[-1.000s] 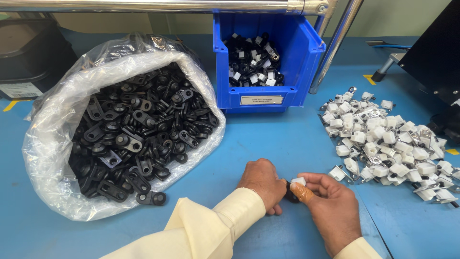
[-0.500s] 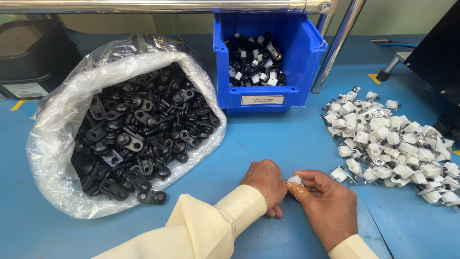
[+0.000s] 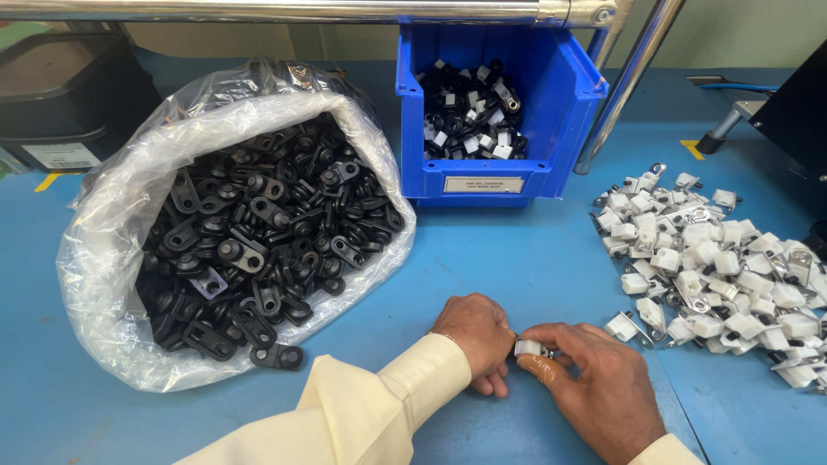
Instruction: The person repeatedly picks a black plastic part from a bag and a white plastic part from a pile, then presses them together by hand to form an assembled unit. The assembled units are placed into a blue bin. The process is repeated continuously throughout the clip.
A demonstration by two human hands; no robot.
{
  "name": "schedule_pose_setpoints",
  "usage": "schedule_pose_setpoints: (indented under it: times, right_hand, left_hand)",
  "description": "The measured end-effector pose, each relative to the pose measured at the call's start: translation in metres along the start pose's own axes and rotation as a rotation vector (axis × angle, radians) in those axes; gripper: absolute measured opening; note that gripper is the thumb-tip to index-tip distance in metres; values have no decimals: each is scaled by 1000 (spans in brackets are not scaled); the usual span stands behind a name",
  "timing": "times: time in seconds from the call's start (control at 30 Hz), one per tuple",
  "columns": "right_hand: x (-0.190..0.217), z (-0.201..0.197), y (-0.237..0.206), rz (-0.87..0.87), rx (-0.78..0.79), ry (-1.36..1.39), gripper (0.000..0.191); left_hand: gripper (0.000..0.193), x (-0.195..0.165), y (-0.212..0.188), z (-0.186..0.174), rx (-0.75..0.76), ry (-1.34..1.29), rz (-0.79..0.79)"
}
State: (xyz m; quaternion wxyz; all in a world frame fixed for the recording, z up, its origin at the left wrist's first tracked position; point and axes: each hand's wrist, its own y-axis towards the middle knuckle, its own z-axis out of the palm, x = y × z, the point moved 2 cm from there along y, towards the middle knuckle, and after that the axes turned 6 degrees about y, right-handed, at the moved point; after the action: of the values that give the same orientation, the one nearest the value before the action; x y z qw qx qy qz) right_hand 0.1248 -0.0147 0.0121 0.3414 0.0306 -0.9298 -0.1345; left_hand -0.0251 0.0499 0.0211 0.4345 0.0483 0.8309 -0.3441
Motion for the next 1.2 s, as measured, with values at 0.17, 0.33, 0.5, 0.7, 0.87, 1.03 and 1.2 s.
schedule_pose_setpoints:
  times: [0.17, 0.33, 0.5, 0.7, 0.87, 1.03, 1.2]
  right_hand:
    - [-4, 1, 7, 194, 103, -44, 33]
    - [-19, 1, 18, 402, 138, 200, 31]
    - [-39, 8, 20, 526, 150, 316, 30]
    - [-55, 14, 25, 410, 176, 587, 38]
    - [-61, 16, 26, 663, 224, 649, 36]
    - [-55, 17, 29, 663, 228, 652, 33]
    - [-57, 19, 30, 709, 255, 576, 22]
  left_hand:
    - [17, -13, -3, 4, -127, 592, 128]
    - [17, -7, -10, 14, -345, 482, 251]
    - [19, 18, -11, 16, -147, -114, 61]
    - [4, 17, -7, 23, -80, -175, 44]
    - [2, 13, -3, 18, -71, -164, -17]
    - [5, 13, 4, 17, -60, -169, -11]
    - [28, 18, 4, 20, -26, -294, 35]
